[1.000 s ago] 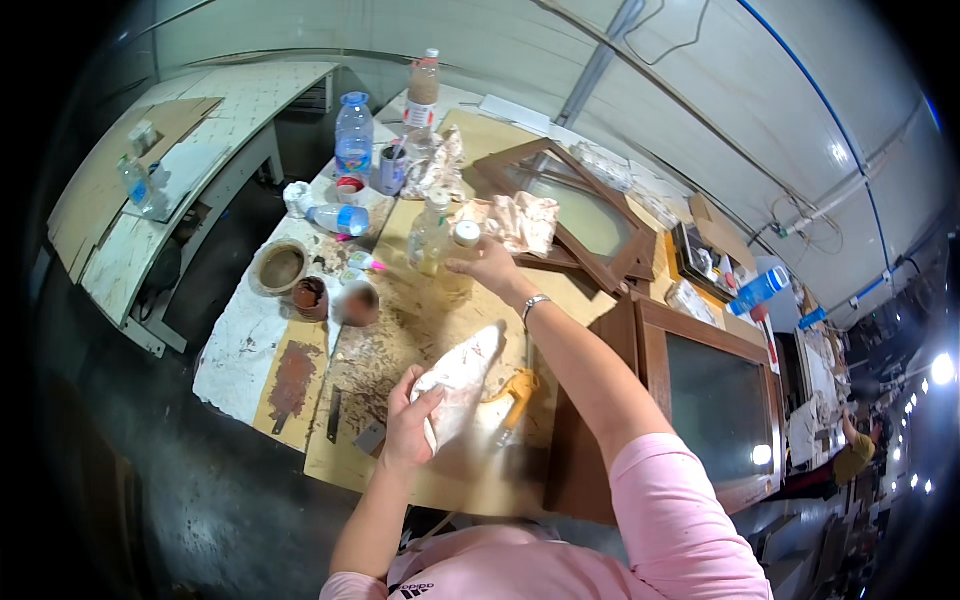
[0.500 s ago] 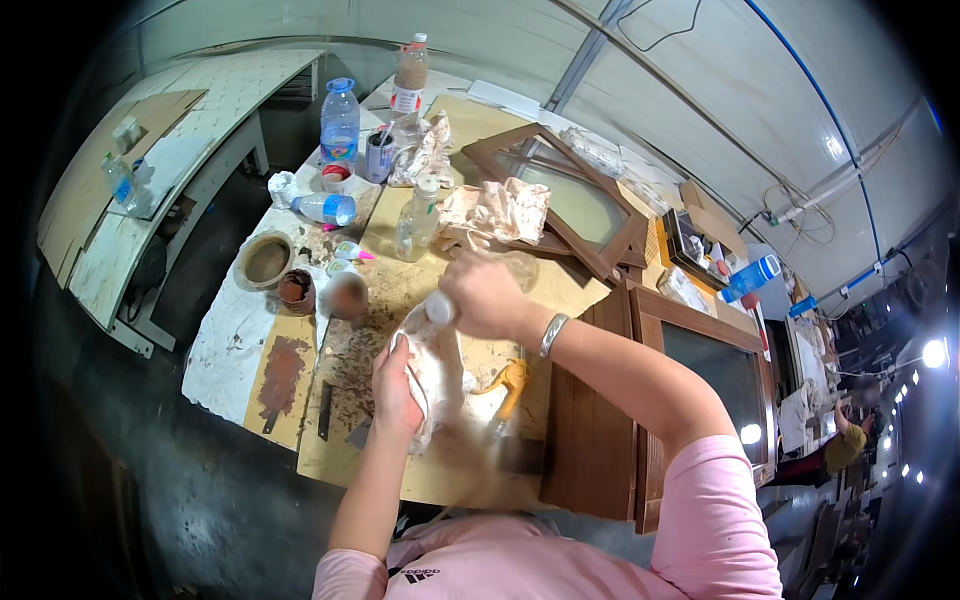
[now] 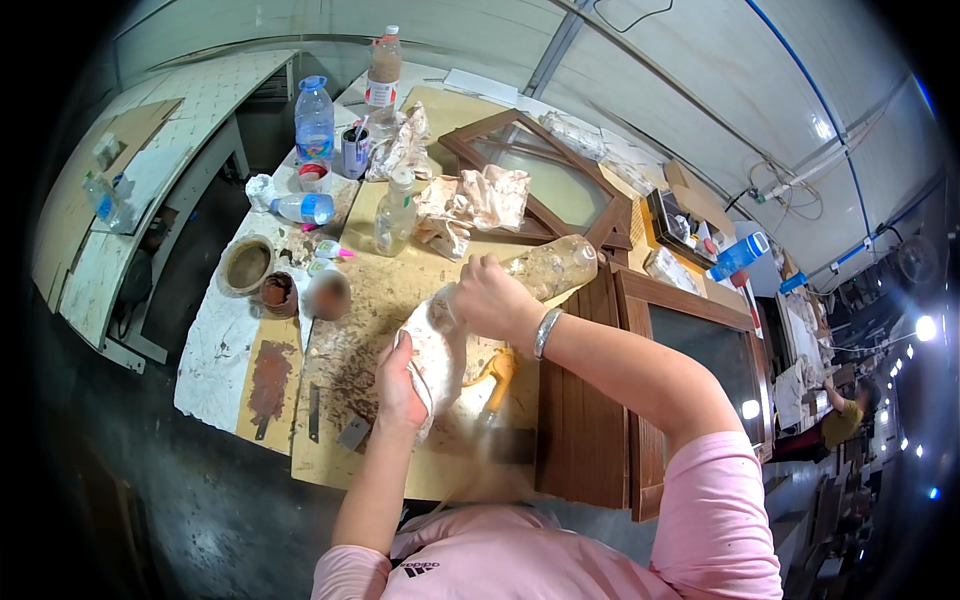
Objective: The person cleans a glass pane within a wooden furniture frame by applying a liquid from a bottle onto a cloth and wiping both the glass and the wood surfaces.
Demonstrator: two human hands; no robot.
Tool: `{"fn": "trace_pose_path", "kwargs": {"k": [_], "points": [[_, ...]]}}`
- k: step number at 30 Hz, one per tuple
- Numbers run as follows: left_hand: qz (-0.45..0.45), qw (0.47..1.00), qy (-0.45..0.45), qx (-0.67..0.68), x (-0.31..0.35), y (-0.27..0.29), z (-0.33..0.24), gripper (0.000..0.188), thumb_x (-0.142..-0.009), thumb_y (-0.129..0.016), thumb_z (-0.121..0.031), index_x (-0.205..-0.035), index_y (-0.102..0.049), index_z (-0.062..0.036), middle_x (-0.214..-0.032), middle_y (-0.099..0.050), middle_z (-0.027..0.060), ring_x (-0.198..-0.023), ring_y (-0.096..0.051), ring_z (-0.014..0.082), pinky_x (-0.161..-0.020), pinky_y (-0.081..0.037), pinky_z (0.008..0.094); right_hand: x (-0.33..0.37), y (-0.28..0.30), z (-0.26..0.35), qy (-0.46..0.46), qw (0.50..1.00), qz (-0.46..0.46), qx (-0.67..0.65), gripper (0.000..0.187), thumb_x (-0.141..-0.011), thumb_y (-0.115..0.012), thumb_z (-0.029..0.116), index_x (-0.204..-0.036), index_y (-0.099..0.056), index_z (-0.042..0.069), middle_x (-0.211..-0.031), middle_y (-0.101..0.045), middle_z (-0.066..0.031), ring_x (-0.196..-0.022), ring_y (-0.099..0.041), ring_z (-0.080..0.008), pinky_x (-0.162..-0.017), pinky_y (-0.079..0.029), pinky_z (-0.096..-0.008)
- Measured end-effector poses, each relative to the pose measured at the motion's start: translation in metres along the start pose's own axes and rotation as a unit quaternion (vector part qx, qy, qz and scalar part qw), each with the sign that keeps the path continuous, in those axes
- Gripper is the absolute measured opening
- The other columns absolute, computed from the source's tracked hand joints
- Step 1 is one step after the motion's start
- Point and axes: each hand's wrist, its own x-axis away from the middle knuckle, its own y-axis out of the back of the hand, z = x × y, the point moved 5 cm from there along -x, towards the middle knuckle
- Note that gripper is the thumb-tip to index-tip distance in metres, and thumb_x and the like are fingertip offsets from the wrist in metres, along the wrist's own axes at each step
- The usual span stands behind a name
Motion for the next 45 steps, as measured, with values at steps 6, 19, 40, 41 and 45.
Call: {"fn": "trace_pose_path", "kwargs": {"k": [6, 19, 40, 41, 45], "points": [[-0.004, 1.000, -0.006, 0.018, 0.004, 0.002, 0.000, 0.032, -0.105, -0.047, -0.019, -0.123, -0.059, 0.0054, -0.114, -0.068, 0.0157, -0.102, -0.068, 0.0260, -0.091, -0.056, 0.0399, -0.002, 0.010, 0.003, -0.017, 0.999, 0.033, -0.020, 0.014, -0.072, -0.067, 0.023, -0.067, -0.070, 0.011, -0.074, -0.069, -0.0077, -0.083, -0.064, -0.0261, -0.069, -0.046, -0.0377], [-0.009, 1.000, -0.026, 0.012, 0.031, 0.010, -0.016, 0.041, -0.107, -0.042, -0.021, -0.135, -0.050, 0.0078, -0.130, -0.061, 0.0210, -0.114, -0.065, 0.0318, -0.100, -0.052, 0.0454, -0.032, 0.002, -0.031, -0.219, 0.895, -0.172, -0.350, 0.022, -0.071, -0.071, 0.020, -0.080, -0.074, 0.001, -0.086, -0.072, -0.0194, -0.085, -0.069, -0.0352, -0.078, -0.056, -0.0415], [0.285, 0.901, -0.003, -0.326, 0.082, -0.115, 0.046, 0.048, -0.103, -0.049, -0.016, -0.145, -0.045, 0.0072, -0.141, -0.054, 0.0209, -0.125, -0.058, 0.0269, -0.106, -0.046, 0.0369, 0.245, -0.062, -0.181, -0.464, 0.789, 0.016, -0.402, 0.055, -0.095, -0.052, 0.058, -0.108, -0.076, 0.010, -0.106, -0.073, -0.0187, -0.103, -0.067, -0.0368, -0.093, -0.052, -0.0419], [0.366, 0.822, -0.050, -0.434, 0.097, -0.133, 0.058, 0.048, -0.101, -0.052, -0.015, -0.144, -0.047, 0.0044, -0.142, -0.055, 0.0198, -0.127, -0.057, 0.0271, -0.107, -0.045, 0.0394, 0.261, -0.068, -0.178, -0.471, 0.785, 0.011, -0.402, 0.056, -0.095, -0.051, 0.058, -0.108, -0.076, 0.010, -0.106, -0.073, -0.0184, -0.104, -0.067, -0.0365, -0.093, -0.052, -0.0418], [0.635, 0.393, -0.219, -0.628, 0.168, -0.202, 0.104, 0.047, -0.092, -0.059, -0.014, -0.139, -0.057, -0.0069, -0.143, -0.057, 0.0116, -0.136, -0.051, 0.0258, -0.116, -0.030, 0.0572, 0.282, -0.075, -0.172, -0.490, 0.807, -0.026, -0.329, 0.057, -0.098, -0.044, 0.057, -0.103, -0.077, 0.011, -0.103, -0.073, -0.0164, -0.101, -0.067, -0.0360, -0.090, -0.052, -0.0433]]}}
